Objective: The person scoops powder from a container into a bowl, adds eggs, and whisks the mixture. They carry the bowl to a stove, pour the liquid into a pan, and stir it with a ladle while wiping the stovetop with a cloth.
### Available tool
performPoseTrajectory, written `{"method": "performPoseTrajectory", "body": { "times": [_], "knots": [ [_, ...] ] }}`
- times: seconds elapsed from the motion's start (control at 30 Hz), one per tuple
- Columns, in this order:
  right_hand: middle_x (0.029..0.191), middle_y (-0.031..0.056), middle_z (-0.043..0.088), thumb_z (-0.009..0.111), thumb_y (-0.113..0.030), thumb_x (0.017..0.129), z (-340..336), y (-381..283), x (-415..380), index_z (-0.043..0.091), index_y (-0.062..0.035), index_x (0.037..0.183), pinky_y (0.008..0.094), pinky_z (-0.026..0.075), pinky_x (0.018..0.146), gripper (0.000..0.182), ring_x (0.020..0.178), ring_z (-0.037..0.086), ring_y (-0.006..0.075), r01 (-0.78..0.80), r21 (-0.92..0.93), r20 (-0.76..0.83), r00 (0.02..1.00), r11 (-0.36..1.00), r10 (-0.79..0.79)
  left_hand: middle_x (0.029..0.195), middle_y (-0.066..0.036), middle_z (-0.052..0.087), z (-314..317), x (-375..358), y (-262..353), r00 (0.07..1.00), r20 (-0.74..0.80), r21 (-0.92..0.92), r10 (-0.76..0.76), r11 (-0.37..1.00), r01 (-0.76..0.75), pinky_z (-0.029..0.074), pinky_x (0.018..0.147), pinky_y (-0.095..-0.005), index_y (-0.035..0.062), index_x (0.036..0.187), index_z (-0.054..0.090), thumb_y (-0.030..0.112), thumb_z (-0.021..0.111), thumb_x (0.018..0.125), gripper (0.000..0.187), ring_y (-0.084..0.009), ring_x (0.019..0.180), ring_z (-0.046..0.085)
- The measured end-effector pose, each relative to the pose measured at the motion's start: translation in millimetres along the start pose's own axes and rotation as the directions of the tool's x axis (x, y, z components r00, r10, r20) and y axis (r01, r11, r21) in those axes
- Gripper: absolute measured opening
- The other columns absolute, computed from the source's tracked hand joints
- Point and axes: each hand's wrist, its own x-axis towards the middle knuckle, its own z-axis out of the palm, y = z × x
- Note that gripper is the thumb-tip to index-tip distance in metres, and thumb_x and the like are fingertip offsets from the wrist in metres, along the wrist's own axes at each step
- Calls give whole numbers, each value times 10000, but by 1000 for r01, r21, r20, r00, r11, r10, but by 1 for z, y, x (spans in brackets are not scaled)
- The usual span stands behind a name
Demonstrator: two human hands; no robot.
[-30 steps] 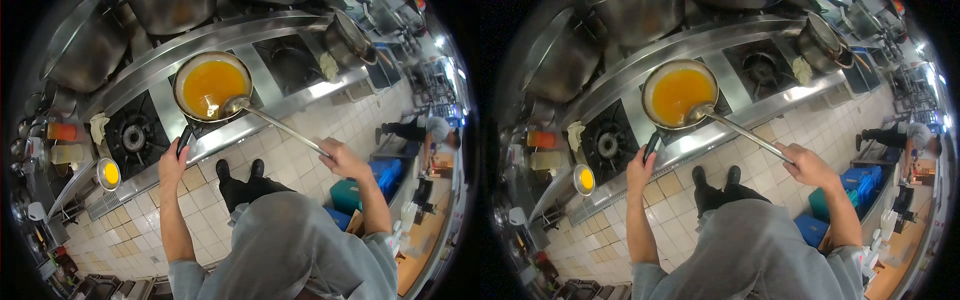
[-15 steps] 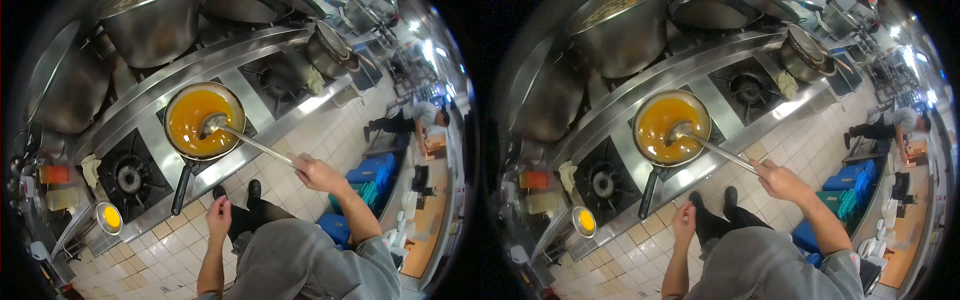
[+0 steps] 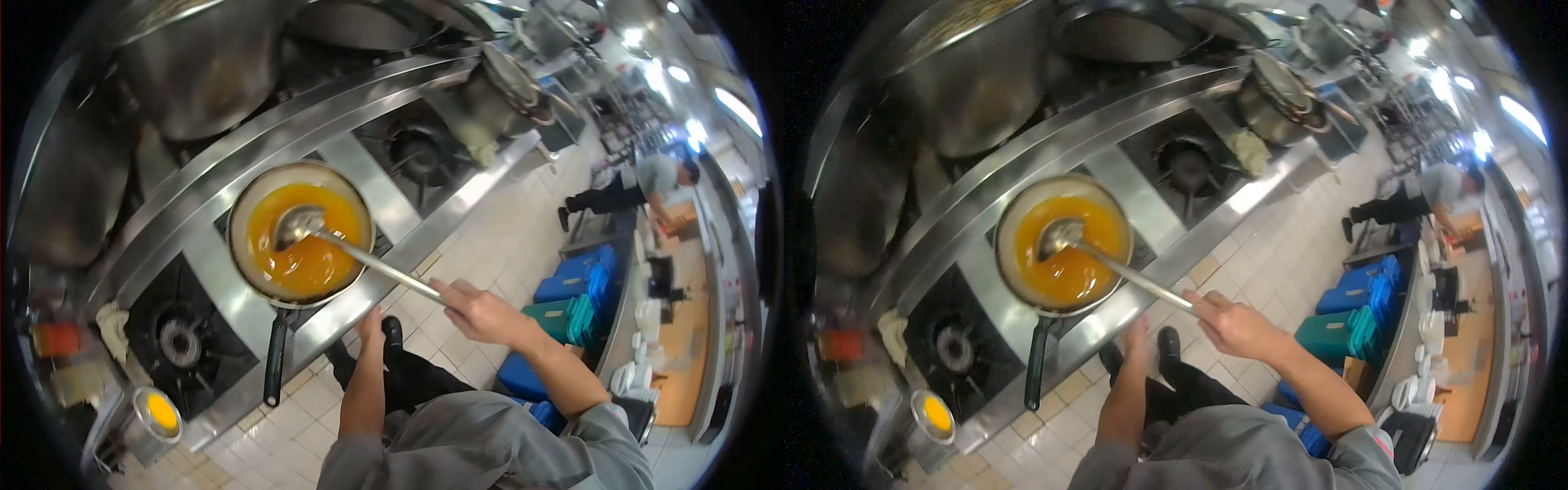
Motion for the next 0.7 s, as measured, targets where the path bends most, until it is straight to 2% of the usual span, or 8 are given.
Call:
{"method": "performPoseTrajectory", "body": {
  "times": [0.2, 0.33, 0.4, 0.43, 0.53, 0.6, 0.67, 0.7],
  "knots": [
    [984, 167, 580, 618, -33, 887, 9, 6, -4, 450, -21, 1438, 423, 539, 728, 576, 820, 646, 355, 6, 78, 27, 1000, 997, -9, 745, -22, 599, -1, -40, 45, 985, 69, 123, 160, 978, -168, 452, 582, -326, 81, 908, 667, 221, 688, 880, 144, -140, 607, 524],
    [976, 175, 573, 617, -21, 878, 11, 11, -7, 450, -27, 1439, 427, 535, 735, 585, 825, 643, 356, -5, 102, 28, 1000, 995, 3, 880, -5, 611, -9, -25, 36, 984, 160, 67, 78, 994, -89, 436, 557, -242, 125, 989, 658, 182, 764, 860, 176, -103, 674, 550],
    [963, 222, 578, 616, -50, 887, 16, 20, -6, 376, -19, 1461, 465, 535, 719, 623, 830, 649, 409, 55, 123, 40, 997, 991, -61, 922, 12, 603, -22, -41, 34, 989, 145, 25, 16, 999, -20, 446, 584, -239, 133, 1012, 650, 211, 829, 817, 276, -94, 751, 556],
    [963, 222, 578, 616, -50, 887, 19, 22, -6, 376, -19, 1461, 465, 535, 719, 623, 830, 649, 409, 80, 155, 67, 993, 985, -92, 1234, -80, 606, -43, -47, 30, 967, 254, 71, 37, 996, -57, 511, 815, -353, 41, 1285, 571, 251, 789, 858, 523, -186, 995, 601],
    [983, 240, 584, 627, -52, 877, 20, 36, -7, 390, -12, 1454, 478, 525, 739, 625, 848, 641, 425, 148, 201, 1, 988, 968, -152, 1234, -129, 600, -112, -67, 6, 974, 105, 318, 203, 921, -226, 506, 825, -365, -40, 1476, 335, 288, 839, 807, 900, -204, 1001, 594],
    [989, 247, 586, 625, -49, 877, 20, 46, -12, 413, 0, 1440, 479, 514, 745, 604, 868, 632, 438, 187, 288, -88, 982, 939, -168, 1319, -178, 569, -197, -69, -23, 984, 115, 471, 136, 865, -174, 515, 817, -386, 23, 1560, 210, 332, 871, 766, 1079, -247, 1077, 593],
    [1005, 254, 590, 619, -54, 885, 26, 55, -19, 440, 17, 1419, 467, 505, 790, 567, 924, 622, 439, 192, 329, -88, 981, 925, -172, 1098, -118, 643, -264, -134, -30, 989, -94, 418, 112, 906, -62, 505, 778, -354, -14, 1530, 249, 298, 841, 800, 990, -194, 912, 599],
    [1025, 257, 596, 605, -55, 894, 27, 60, -21, 443, 21, 1416, 465, 501, 817, 552, 952, 614, 442, 207, 355, -136, 976, 912, -169, 1241, -168, 600, -312, -147, -53, 980, -181, 359, 86, 933, -16, 516, 743, -349, 0, 1526, 286, 382, 880, 732, 1062, -214, 937, 606]
  ]
}}
